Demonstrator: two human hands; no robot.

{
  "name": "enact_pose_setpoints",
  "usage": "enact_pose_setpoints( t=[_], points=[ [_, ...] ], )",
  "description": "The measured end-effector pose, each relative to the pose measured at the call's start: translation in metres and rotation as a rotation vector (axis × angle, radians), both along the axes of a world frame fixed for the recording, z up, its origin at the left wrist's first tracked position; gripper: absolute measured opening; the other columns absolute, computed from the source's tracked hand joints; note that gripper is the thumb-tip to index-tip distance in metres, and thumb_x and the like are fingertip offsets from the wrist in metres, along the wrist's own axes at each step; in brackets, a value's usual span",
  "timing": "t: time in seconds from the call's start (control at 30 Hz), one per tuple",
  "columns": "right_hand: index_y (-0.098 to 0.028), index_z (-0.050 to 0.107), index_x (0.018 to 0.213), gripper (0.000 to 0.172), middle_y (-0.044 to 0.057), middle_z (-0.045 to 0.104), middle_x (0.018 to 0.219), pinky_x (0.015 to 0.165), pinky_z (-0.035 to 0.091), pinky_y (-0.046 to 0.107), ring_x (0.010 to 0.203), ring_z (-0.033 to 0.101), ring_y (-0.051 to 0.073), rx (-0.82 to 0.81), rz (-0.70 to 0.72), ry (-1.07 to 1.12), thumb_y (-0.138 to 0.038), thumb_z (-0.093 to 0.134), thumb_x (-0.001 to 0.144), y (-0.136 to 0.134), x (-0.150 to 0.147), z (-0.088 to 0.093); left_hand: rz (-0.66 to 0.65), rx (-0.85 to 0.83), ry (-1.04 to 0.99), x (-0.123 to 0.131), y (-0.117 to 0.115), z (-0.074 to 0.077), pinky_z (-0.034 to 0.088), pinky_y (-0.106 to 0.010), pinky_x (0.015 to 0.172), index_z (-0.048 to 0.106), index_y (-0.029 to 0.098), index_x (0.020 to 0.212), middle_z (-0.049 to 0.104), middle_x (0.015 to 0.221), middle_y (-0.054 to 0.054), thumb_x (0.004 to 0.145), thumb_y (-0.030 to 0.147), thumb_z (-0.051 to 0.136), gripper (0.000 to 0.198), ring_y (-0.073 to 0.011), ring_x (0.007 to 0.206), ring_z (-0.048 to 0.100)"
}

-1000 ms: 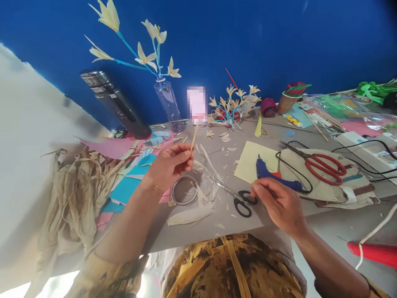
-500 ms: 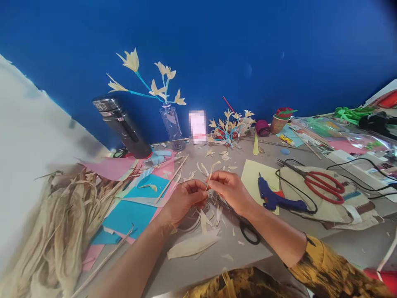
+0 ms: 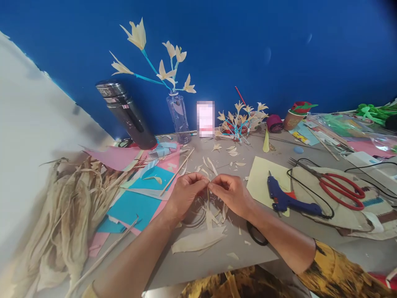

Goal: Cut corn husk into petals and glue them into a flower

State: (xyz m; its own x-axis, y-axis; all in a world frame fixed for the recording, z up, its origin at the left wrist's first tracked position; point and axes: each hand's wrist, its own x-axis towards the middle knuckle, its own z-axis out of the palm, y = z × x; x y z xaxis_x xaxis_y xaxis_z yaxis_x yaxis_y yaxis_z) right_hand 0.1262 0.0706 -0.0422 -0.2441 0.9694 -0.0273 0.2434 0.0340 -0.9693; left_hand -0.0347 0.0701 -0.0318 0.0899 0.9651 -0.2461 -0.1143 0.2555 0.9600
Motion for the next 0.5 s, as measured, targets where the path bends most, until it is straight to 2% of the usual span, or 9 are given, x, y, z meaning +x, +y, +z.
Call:
enact_pose_setpoints(
  t=[0.13, 0.33, 0.5],
  points=[
    [-0.017, 0.065, 0.08, 0.031, 0.0, 0.063, 0.068, 0.05, 0.037, 0.022, 0.056, 0.049, 0.011, 0.037, -0.032, 0.102, -0.047, 0.071, 0.077, 0.0039, 0.0028, -0.0013, -0.023, 0.028, 0.056, 0.0004, -0.0012, 0.001, 0.041, -0.022, 0.054, 0.07, 0.015, 0.067, 0.058, 0.058, 0.0, 0.067, 0.025, 0.077, 0.012, -0.009, 0.054, 0.05],
    [-0.017, 0.069, 0.077, 0.03, -0.002, 0.06, 0.058, 0.046, 0.036, 0.022, 0.048, 0.045, 0.01, -0.002, -0.057, 0.076, -0.046, 0.066, 0.08, 0.0043, 0.0041, -0.0011, -0.082, -0.051, -0.023, 0.0002, -0.0012, 0.0011, 0.053, -0.03, 0.062, 0.071, 0.014, 0.068, 0.066, 0.066, -0.004, 0.064, 0.031, 0.082, 0.02, -0.0134, 0.057, 0.058],
    [-0.016, 0.071, 0.08, 0.022, -0.001, 0.062, 0.062, 0.046, 0.035, 0.022, 0.049, 0.045, 0.01, -0.001, -0.099, 0.022, -0.037, 0.063, 0.078, 0.0024, 0.0022, -0.0009, -0.002, -0.005, -0.03, 0.0034, -0.001, -0.0057, 0.048, -0.025, 0.058, 0.071, 0.016, 0.067, 0.062, 0.063, 0.0, 0.063, 0.029, 0.082, 0.018, -0.0105, 0.057, 0.054]
  ],
)
